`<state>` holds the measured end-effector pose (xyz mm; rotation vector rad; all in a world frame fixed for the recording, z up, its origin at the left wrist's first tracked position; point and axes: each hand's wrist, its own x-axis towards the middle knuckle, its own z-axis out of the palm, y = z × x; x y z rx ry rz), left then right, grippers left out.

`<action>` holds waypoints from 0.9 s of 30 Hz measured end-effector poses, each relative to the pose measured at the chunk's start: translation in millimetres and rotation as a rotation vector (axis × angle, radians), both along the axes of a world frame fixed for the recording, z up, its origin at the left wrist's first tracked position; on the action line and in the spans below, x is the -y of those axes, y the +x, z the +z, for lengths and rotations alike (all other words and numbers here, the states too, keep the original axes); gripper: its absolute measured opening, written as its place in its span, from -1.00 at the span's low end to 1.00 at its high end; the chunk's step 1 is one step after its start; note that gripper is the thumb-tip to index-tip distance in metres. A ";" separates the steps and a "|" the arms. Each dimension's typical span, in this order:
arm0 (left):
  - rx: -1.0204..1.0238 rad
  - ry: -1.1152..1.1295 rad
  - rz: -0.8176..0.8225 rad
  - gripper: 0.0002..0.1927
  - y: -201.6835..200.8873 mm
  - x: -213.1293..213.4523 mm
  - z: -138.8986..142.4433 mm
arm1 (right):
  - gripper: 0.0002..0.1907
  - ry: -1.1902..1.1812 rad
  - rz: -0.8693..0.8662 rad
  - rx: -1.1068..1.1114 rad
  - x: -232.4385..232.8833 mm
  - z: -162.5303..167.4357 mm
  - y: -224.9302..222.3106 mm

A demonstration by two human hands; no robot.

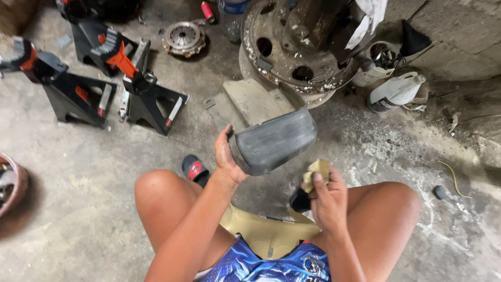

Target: The person sits on a low stool and sands a black plastic mud flap with a yellow sanding block. They hold the flap with one hand and rub the sanding block over its surface, turning the flap to work different areas.

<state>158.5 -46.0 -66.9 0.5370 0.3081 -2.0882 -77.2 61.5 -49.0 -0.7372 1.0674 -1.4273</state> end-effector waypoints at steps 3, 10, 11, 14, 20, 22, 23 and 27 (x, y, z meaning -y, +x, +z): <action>-0.021 0.032 0.020 -0.22 3.5 -9.0 -3.2 | -0.62 -0.170 -0.084 -0.227 -5.3 33.4 8.7; -0.107 0.023 0.062 -0.14 2.2 -16.3 -2.0 | -0.71 -0.412 0.099 -1.055 17.2 68.9 74.6; -0.119 0.042 0.077 -0.15 3.8 -16.0 -2.1 | -0.63 -0.401 0.180 -1.089 20.8 72.7 79.1; -0.132 0.099 0.114 -0.17 11.9 -17.0 -3.4 | -0.37 -0.409 0.354 -1.266 28.6 82.3 80.9; -0.019 0.141 0.102 -0.17 22.4 -21.2 -6.3 | -0.35 -0.749 0.427 -1.723 39.0 58.2 60.9; 0.012 0.164 0.063 -0.17 22.5 -20.7 -4.1 | -0.36 -0.836 0.434 -1.659 44.5 40.4 52.2; -0.007 0.172 0.037 -0.15 22.8 -19.9 -2.5 | -0.34 -0.824 0.422 -1.607 49.7 32.2 47.0; -0.068 0.159 0.017 -0.13 21.2 -18.9 2.3 | -0.29 -0.586 0.333 -1.437 71.3 18.3 26.3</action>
